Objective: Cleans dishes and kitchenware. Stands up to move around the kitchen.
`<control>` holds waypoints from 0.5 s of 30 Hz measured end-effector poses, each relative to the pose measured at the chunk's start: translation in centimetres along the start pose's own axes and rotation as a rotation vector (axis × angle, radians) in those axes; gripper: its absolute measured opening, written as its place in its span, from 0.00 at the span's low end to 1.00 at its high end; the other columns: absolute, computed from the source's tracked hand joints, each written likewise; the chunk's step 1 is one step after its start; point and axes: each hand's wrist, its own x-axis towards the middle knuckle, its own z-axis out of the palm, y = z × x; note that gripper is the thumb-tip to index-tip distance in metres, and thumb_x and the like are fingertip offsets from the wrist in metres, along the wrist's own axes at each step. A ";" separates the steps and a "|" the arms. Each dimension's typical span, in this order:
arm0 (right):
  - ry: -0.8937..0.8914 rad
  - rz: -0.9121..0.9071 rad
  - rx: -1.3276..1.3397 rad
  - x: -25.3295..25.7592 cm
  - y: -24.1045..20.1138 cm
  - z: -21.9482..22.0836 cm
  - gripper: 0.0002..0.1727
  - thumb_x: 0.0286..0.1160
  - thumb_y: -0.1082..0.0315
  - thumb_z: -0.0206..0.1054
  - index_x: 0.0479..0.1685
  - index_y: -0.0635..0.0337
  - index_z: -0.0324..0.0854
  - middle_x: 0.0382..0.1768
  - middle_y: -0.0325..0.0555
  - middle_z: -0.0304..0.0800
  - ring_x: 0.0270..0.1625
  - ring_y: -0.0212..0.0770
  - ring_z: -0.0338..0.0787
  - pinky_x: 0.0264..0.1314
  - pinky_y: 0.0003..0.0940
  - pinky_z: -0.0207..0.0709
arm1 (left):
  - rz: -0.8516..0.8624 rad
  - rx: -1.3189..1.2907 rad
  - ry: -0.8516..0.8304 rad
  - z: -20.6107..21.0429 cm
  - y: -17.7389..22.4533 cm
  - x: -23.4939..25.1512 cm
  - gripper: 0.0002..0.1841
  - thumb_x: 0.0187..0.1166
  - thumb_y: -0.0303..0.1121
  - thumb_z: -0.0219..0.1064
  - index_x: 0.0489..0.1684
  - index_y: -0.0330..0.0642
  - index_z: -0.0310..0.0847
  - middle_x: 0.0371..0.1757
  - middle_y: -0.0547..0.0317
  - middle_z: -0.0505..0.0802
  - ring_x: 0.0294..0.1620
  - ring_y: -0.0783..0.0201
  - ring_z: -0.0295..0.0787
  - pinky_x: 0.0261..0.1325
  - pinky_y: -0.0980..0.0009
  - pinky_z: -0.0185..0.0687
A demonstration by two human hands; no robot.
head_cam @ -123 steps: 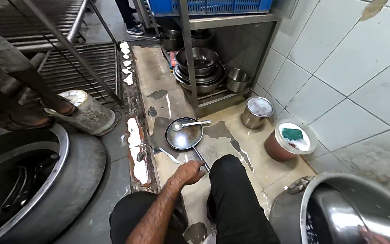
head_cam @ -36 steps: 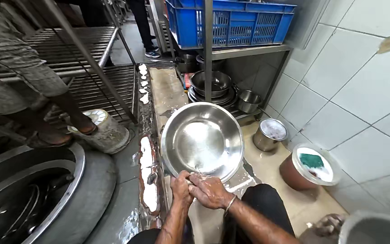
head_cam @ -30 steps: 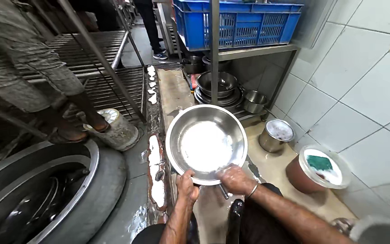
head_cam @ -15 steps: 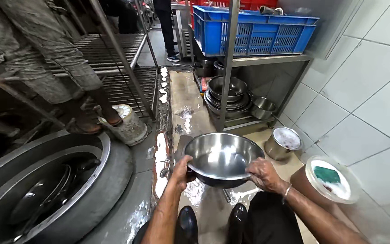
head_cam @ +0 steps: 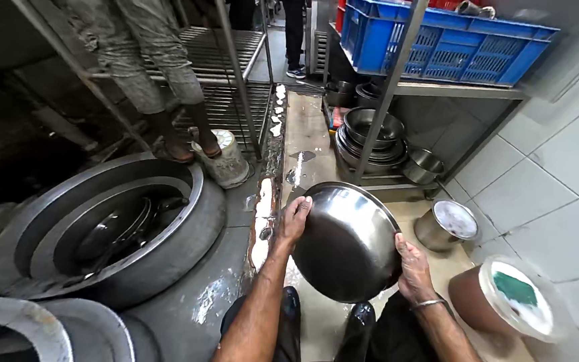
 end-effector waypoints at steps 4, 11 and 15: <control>0.085 0.067 0.300 -0.1 -2.0 0.0 0.21 0.92 0.55 0.56 0.54 0.65 0.85 0.44 0.53 0.94 0.47 0.43 0.95 0.53 0.45 0.91 | -0.087 -0.181 0.082 -0.7 0.1 0.1 0.36 0.88 0.67 0.45 0.75 0.49 0.82 0.69 0.48 0.89 0.71 0.51 0.84 0.72 0.40 0.76; 0.029 0.040 0.790 0.6 -3.1 2.3 0.30 0.90 0.37 0.47 0.79 0.44 0.72 0.68 0.47 0.87 0.71 0.48 0.86 0.72 0.59 0.81 | 0.028 -0.298 -0.084 6.0 0.0 -2.2 0.45 0.83 0.65 0.56 0.99 0.60 0.40 0.93 0.55 0.65 0.90 0.55 0.65 0.86 0.45 0.65; 0.170 -0.027 0.583 1.3 -3.1 2.0 0.30 0.86 0.38 0.56 0.72 0.52 0.79 0.60 0.50 0.91 0.63 0.47 0.91 0.64 0.55 0.87 | -0.017 -0.324 -0.197 8.1 -1.3 -2.6 0.60 0.71 0.62 0.72 0.99 0.53 0.30 0.94 0.46 0.61 0.90 0.53 0.64 0.85 0.47 0.70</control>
